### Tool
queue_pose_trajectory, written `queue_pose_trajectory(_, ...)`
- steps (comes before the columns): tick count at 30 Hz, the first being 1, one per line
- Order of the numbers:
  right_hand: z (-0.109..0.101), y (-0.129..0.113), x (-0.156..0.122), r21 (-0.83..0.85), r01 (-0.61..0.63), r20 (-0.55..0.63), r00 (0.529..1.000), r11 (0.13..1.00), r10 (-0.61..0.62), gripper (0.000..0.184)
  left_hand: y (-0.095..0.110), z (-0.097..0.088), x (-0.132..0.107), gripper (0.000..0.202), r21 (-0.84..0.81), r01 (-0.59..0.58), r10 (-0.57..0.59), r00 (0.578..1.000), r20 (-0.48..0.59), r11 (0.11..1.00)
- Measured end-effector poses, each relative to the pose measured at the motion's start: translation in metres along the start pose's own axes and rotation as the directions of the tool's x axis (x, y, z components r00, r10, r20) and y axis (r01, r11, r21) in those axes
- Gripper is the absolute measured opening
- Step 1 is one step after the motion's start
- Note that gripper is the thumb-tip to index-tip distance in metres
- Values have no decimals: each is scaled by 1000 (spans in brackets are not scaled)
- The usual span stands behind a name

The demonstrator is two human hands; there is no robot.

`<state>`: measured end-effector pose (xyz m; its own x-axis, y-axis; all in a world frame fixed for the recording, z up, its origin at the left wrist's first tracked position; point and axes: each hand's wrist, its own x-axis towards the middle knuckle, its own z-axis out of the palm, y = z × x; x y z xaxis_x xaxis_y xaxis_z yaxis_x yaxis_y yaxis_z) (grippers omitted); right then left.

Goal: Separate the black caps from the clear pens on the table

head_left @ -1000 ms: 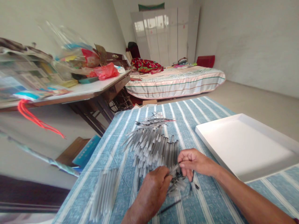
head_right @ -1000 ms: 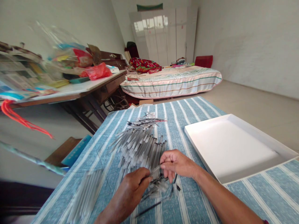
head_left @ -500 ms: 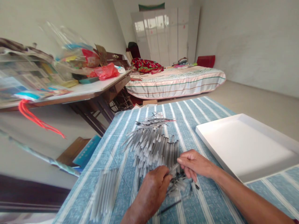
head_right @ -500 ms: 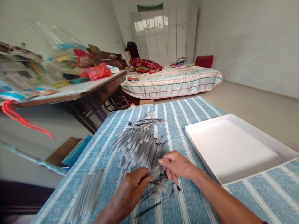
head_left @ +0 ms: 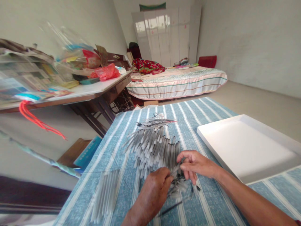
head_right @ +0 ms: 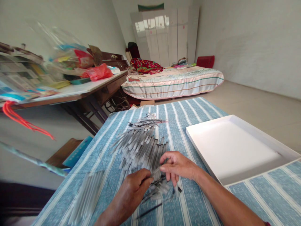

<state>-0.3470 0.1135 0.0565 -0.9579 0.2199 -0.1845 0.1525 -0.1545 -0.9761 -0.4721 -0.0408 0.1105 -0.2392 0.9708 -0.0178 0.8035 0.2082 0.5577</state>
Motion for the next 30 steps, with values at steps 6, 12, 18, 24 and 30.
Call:
queue_pose_trajectory(6, -1, 0, 1, 8, 9, -35, 999, 1000, -9, 35, -1, 0, -1, 20, -15, 21, -20, 999, 24, 1000)
queue_pose_trajectory(12, -12, -6, -4, 11, 6, -3, 1000, 1000, -6, 30, -4, -3, -1, 19, -70, 26, -27, 1000, -13, 997)
queue_pose_trajectory(18, -5, -5, -3, -74, -27, -13, 1000, 997, 26, 32, -2, -3, -2, 19, -99, 12, -13, 1000, -4, 995)
queue_pose_trajectory(24, -4, -5, -3, 29, 54, -28, 998, 998, -54, 32, -2, -13, -2, 20, -111, 4, 2, 999, 52, 994)
queue_pose_trajectory(30, -13, -14, -7, 126, 192, -230, 960, 973, -159, 24, -38, -69, -10, 16, -236, 245, -208, 963, 173, 940)
